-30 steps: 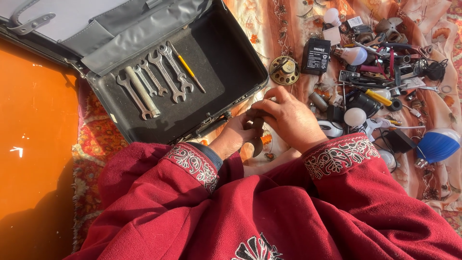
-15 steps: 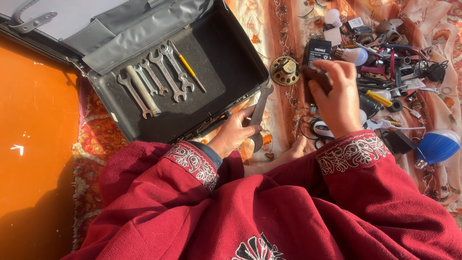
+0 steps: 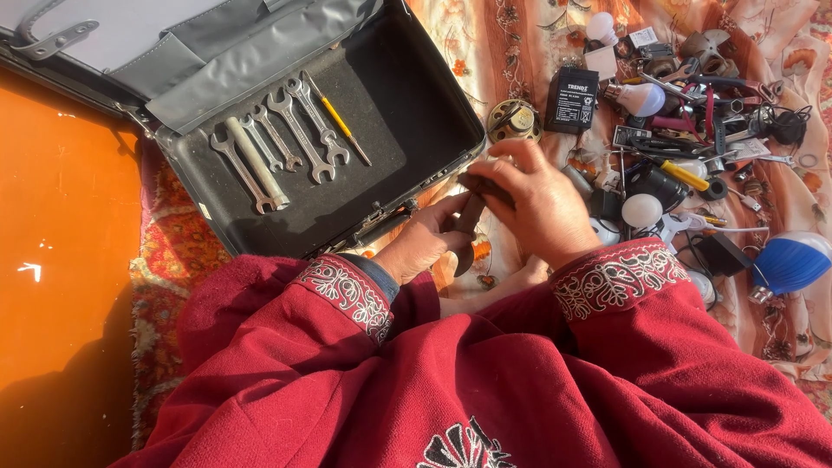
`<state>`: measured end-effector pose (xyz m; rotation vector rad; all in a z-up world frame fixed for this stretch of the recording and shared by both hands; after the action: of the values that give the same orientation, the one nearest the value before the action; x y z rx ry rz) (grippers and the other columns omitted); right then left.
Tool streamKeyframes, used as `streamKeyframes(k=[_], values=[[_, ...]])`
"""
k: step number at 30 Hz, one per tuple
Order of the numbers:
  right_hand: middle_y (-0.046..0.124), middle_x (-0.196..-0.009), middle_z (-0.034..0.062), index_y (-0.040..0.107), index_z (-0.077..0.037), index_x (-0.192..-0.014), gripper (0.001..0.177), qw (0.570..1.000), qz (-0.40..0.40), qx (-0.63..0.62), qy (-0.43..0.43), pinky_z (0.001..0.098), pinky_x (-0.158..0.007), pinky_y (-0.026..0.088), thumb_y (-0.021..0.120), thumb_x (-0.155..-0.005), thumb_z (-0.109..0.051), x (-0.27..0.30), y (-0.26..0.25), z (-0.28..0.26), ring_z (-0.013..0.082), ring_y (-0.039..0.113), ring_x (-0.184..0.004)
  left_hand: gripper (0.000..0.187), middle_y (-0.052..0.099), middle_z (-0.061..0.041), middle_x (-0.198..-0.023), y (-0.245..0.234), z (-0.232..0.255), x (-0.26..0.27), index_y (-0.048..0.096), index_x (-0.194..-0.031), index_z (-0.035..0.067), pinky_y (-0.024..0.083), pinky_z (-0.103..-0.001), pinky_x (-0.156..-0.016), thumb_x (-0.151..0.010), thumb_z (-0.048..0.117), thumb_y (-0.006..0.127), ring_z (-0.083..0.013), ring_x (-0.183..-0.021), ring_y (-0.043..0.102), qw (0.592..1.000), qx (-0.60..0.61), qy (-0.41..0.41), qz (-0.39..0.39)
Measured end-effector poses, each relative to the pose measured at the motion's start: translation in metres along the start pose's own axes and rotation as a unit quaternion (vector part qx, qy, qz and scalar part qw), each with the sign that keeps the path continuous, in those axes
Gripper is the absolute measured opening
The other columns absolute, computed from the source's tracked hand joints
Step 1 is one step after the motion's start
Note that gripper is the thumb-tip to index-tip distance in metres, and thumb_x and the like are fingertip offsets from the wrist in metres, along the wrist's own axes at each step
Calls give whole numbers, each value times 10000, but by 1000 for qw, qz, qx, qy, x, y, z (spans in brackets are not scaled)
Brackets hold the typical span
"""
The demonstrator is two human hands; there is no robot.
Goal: The person sits on a rug and uses a wrench and a screwdriver to work on a small brown electronic device. They repeatedly tighten and loosen a screw on the device, switching between tools and occasionally picking up other items from a pile of electronics nearby.
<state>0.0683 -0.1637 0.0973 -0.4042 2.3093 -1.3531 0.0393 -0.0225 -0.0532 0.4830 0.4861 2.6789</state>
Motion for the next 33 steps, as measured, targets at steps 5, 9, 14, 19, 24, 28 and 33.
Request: streamKeyframes(k=[5,9,14,19,24,28,33], values=[[520,-1283,19,651,-318,-1284,417,993,32,-21,113,576,-841,590,750,-906,-172,2,-12,48,443,679,-1023,654,696,-96,-1150,-1,2,0,581,-1454,158,624,-357,-870,-846,-40,718,-181,-1023,681,999,-30,0,-16],[520,-1247,28,670,-291,-1309,410,972,99,-70,203,532,-838,579,776,-930,-176,17,-2,115,416,661,-1070,669,681,-126,-1220,-4,6,0,506,-1524,162,606,-337,-896,-914,-80,638,-200,-1043,659,998,52,-16,-23],[510,-1267,40,651,-291,-1323,432,983,71,-78,150,542,-847,577,761,-921,-176,9,-11,58,419,640,-1111,670,651,-91,-1088,1,31,10,480,-1510,92,626,-252,-803,-881,-87,624,-145,-968,680,993,118,0,27],[569,-1231,64,694,-274,-1224,378,998,-23,-49,23,587,-820,591,734,-879,-124,4,7,-19,470,666,-1028,618,651,-88,-955,1,21,7,606,-1405,122,659,-346,-697,-856,-160,625,-187,-890,706,985,173,0,10],[523,-1245,48,676,-256,-1260,448,997,-70,31,-33,542,-827,627,756,-855,-82,3,15,-16,440,666,-1087,425,647,-43,-820,-9,-10,-3,682,-1182,117,647,-366,-699,-851,-143,618,-167,-732,702,982,181,-34,-37],[536,-1257,36,681,-282,-1248,410,999,-20,32,16,542,-813,612,749,-877,-122,0,-2,8,406,690,-1051,684,729,-142,-1026,10,20,16,516,-1493,151,657,-302,-759,-865,-118,562,-216,-918,759,985,148,-84,-34],[545,-1243,11,662,-350,-1290,419,988,1,47,146,524,-828,599,754,-913,-192,8,-10,76,400,690,-1010,571,747,-156,-1027,2,0,7,506,-1520,178,654,-329,-779,-965,60,573,-203,-936,746,982,151,-92,-69]])
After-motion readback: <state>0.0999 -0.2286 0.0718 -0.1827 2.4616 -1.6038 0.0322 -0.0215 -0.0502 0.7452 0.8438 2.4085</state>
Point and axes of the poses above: each hand's wrist, its own x-axis away from the middle knuckle, its own y-axis out of the palm, z = x × y, the point moved 4 cm from there along -x, towards the middle knuckle
